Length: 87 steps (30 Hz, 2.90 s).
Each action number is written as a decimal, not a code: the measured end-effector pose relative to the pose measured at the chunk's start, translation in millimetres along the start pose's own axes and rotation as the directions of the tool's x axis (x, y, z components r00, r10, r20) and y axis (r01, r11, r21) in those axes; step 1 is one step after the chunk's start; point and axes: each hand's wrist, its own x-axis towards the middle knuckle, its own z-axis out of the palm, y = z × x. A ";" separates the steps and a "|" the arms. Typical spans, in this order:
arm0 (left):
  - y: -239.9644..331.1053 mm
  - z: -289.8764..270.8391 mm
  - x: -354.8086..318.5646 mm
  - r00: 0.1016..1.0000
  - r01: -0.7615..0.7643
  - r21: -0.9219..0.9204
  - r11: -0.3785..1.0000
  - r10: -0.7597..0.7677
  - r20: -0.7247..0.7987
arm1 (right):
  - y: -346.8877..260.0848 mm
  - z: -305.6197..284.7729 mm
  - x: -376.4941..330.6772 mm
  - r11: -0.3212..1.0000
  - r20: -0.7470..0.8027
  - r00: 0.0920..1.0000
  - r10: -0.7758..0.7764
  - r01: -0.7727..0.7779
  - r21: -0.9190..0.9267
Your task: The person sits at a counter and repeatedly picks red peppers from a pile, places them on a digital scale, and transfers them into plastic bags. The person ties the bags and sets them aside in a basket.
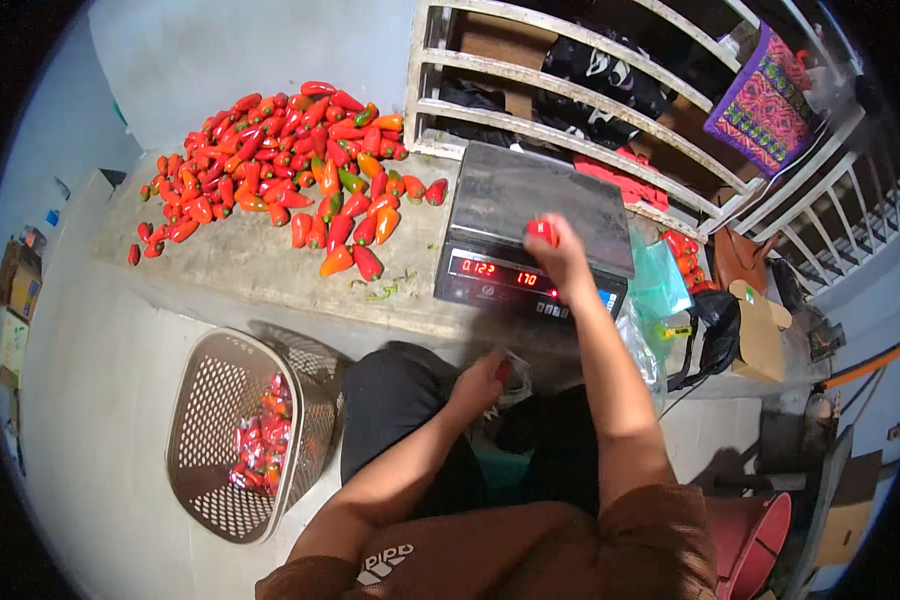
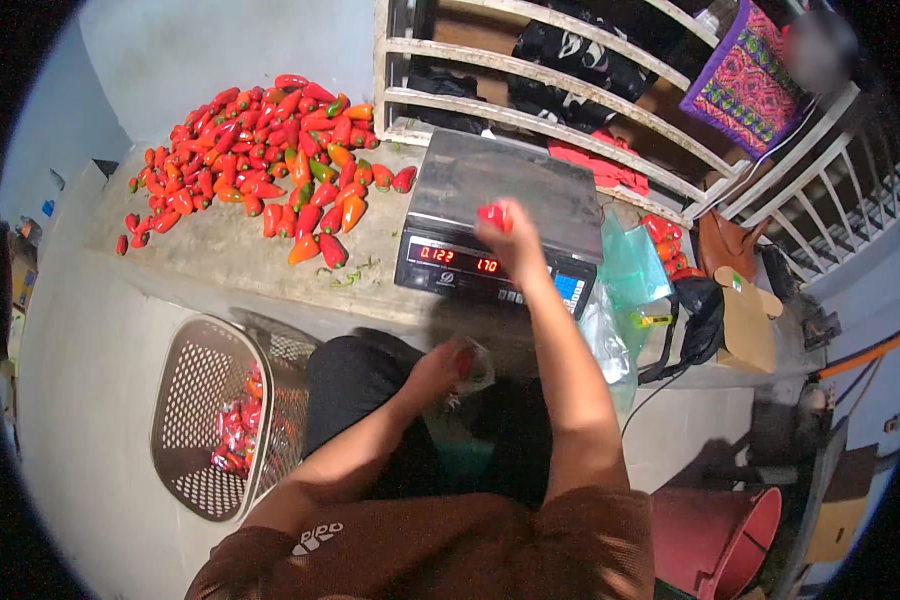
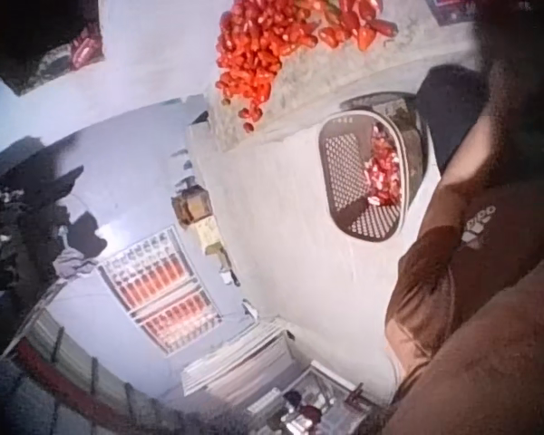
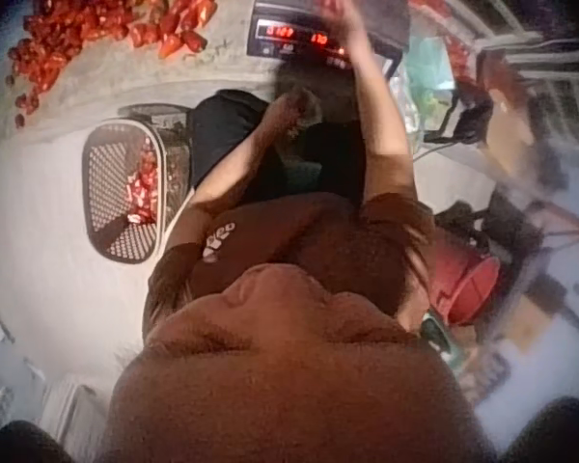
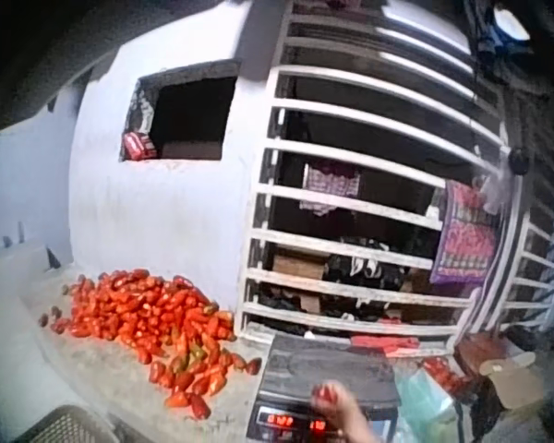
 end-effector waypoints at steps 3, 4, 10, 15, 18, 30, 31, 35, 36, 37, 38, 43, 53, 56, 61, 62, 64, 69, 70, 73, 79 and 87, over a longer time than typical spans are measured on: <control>19.7 -4.9 -4.4 0.991 0.087 -0.034 0.996 -0.083 0.106 | 24.4 17.9 -110.7 0.360 0.417 0.904 -0.094 -0.360 0.861; 22.1 -5.7 -5.1 0.986 0.117 -0.032 0.993 -0.113 0.123 | 42.6 36.1 -138.7 0.269 0.436 0.900 0.007 -0.422 0.866; 25.7 -15.6 -17.3 0.944 0.306 -0.185 0.934 -0.273 0.185 | 88.8 60.3 -162.7 0.063 0.518 0.837 0.173 -0.535 0.843; -2.1 -19.3 -24.4 0.999 0.033 0.026 0.999 -0.033 0.010 | 85.1 69.5 -177.5 0.325 0.802 0.597 0.013 -0.761 0.561; 46.6 -31.6 -55.8 0.990 -0.130 0.244 0.961 0.138 -0.017 | 81.9 81.0 -181.0 0.437 0.720 0.623 0.306 -0.764 0.475; 37.7 -21.9 -44.2 0.964 0.006 -0.161 0.987 -0.049 -0.262 | 44.7 28.5 -197.5 0.880 0.590 0.807 0.033 0.257 -0.400; 34.0 -25.5 -36.6 0.959 0.125 -0.286 0.950 -0.190 -0.212 | 42.2 19.6 -200.3 0.831 0.578 0.816 -0.008 0.327 -0.450; 52.0 -26.8 -49.6 0.953 0.055 -0.328 0.943 -0.148 -0.264 | 37.6 9.2 -192.1 0.777 0.307 0.889 -0.339 0.449 -0.442; 57.6 -26.8 -51.6 0.949 -0.015 -0.319 0.948 -0.087 -0.302 | 33.0 3.8 -187.1 0.782 0.241 0.878 -0.414 0.478 -0.400; 56.2 -26.3 -52.8 0.954 0.021 -0.290 0.957 -0.106 -0.281 | 29.9 0.9 -186.9 0.785 0.181 0.860 -0.476 0.509 -0.353; 56.1 -27.1 -50.6 0.957 0.056 -0.261 0.964 -0.126 -0.261 | 30.2 -0.9 -185.2 0.784 0.117 0.838 -0.532 0.540 -0.306; 47.6 -24.3 -52.2 0.958 0.044 -0.397 0.917 -0.151 -0.243 | 38.4 3.2 -188.9 0.782 0.193 0.848 -0.493 0.530 -0.329; 59.3 -37.8 -39.4 0.936 0.036 -0.446 0.894 -0.187 -0.299 | 44.3 2.5 -179.0 0.791 0.224 0.886 -0.406 0.463 -0.400; 64.8 -37.0 -43.7 0.927 0.042 -0.466 0.884 -0.209 -0.311 | 51.6 9.1 -179.4 0.770 0.257 0.883 -0.392 0.468 -0.433; 86.5 -57.5 -52.5 0.926 0.039 -0.296 0.954 -0.146 -0.348 | 19.9 -7.7 -185.8 0.777 0.164 0.841 -0.516 0.540 -0.322; 90.2 -61.7 -53.2 0.925 0.006 -0.248 0.969 -0.099 -0.367 | 14.3 -10.2 -188.4 0.774 0.106 0.823 -0.558 0.562 -0.292; 96.1 -68.2 -53.1 0.921 -0.013 -0.272 0.962 -0.095 -0.379 | 14.7 -10.2 -189.5 0.763 0.030 0.807 -0.590 0.569 -0.306; 114.9 -71.8 -57.4 0.931 -0.106 -0.487 0.867 -0.085 -0.355 | 2.2 -5.0 -190.2 0.865 -0.091 0.864 -0.496 0.500 0.041; 124.3 -71.3 -57.2 0.939 -0.133 -0.531 0.837 -0.065 -0.336 | -10.0 -11.1 -194.3 0.890 -0.030 0.912 -0.409 0.406 0.209; 135.7 -69.7 -56.5 0.940 -0.196 -0.484 0.853 0.023 -0.339 | 3.8 5.0 -192.9 0.873 0.050 0.874 -0.484 0.478 0.094; 128.1 -73.5 -82.2 0.870 -0.414 -0.378 0.828 0.236 -0.433 | -11.8 -9.1 -189.6 0.917 0.032 0.918 -0.395 0.391 0.078; 73.2 -41.9 -108.1 0.863 -0.033 -0.032 0.999 0.045 0.504 | -77.2 4.9 -218.8 0.852 0.097 0.905 -0.413 0.347 0.392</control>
